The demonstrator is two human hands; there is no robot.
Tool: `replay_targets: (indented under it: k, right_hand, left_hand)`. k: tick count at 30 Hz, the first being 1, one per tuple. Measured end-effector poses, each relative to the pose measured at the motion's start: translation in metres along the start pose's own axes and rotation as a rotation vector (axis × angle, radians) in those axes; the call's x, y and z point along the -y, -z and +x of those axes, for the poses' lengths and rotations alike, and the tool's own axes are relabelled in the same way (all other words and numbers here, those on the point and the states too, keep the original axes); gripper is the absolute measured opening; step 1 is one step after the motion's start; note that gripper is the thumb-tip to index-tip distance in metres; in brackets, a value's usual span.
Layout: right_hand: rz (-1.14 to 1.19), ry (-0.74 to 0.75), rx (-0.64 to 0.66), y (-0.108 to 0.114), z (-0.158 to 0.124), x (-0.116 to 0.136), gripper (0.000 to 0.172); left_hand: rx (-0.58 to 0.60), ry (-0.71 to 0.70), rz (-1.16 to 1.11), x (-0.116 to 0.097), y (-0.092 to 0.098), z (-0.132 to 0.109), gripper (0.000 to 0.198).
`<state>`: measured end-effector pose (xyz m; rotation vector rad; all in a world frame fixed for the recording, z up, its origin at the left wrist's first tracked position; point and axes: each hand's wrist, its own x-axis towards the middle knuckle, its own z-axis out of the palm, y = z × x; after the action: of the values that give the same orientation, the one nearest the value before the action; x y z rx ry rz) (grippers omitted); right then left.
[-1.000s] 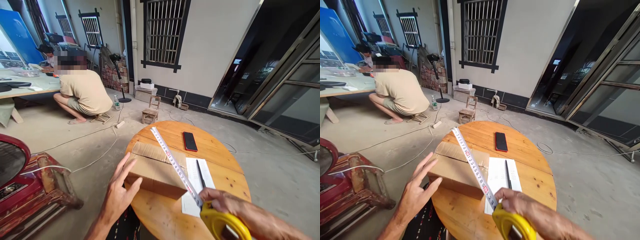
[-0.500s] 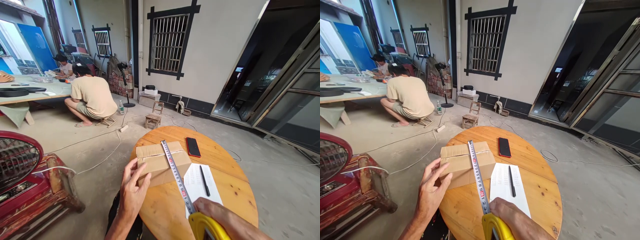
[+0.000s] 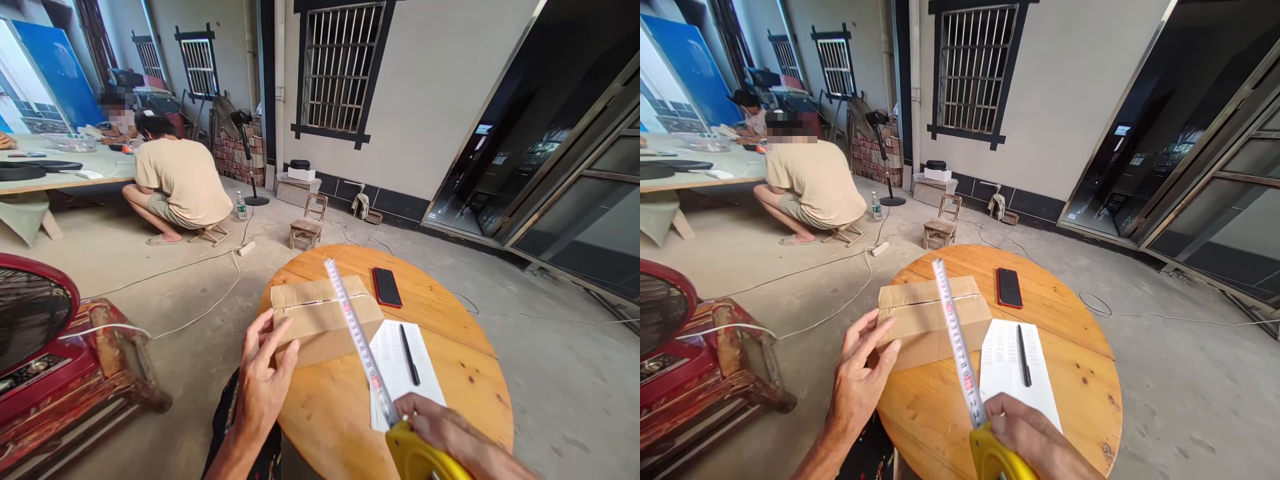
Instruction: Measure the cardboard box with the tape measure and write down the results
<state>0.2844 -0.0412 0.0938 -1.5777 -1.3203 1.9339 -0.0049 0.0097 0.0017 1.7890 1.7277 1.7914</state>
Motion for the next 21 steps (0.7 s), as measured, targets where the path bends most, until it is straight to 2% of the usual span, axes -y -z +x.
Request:
replay_targets:
  k: [3,5,7,10,12,17,21]
  right_hand:
    - [0.159,0.105,-0.102,0.009,0.016,0.008,0.064]
    - [0.258,0.253,-0.208,0.014,0.030,0.014,0.057]
    - [0.308,0.385,-0.277,0.017,0.045,0.018,0.048]
    - [0.355,0.447,-0.246,0.015,0.066,0.022,0.044]
    - [0.376,0.443,-0.206,0.010,0.071,0.025,0.044]
    - [0.394,0.453,-0.194,0.004,0.069,0.050,0.035]
    - [0.382,0.439,-0.201,0.006,0.080,0.072,0.028]
  left_hand:
    - [0.001,0.124,0.001,0.009,-0.004,-0.009,0.067]
    - [0.040,0.238,-0.033,0.016,-0.007,-0.018,0.081]
    - [0.121,0.358,-0.104,0.022,-0.008,-0.024,0.077]
    - [0.260,0.469,-0.182,0.025,-0.005,-0.023,0.066]
    - [0.287,0.485,-0.152,0.023,0.002,-0.016,0.062]
    - [0.212,0.464,0.042,0.009,0.031,0.006,0.065]
    - [0.252,0.386,0.138,0.005,0.040,0.008,0.066]
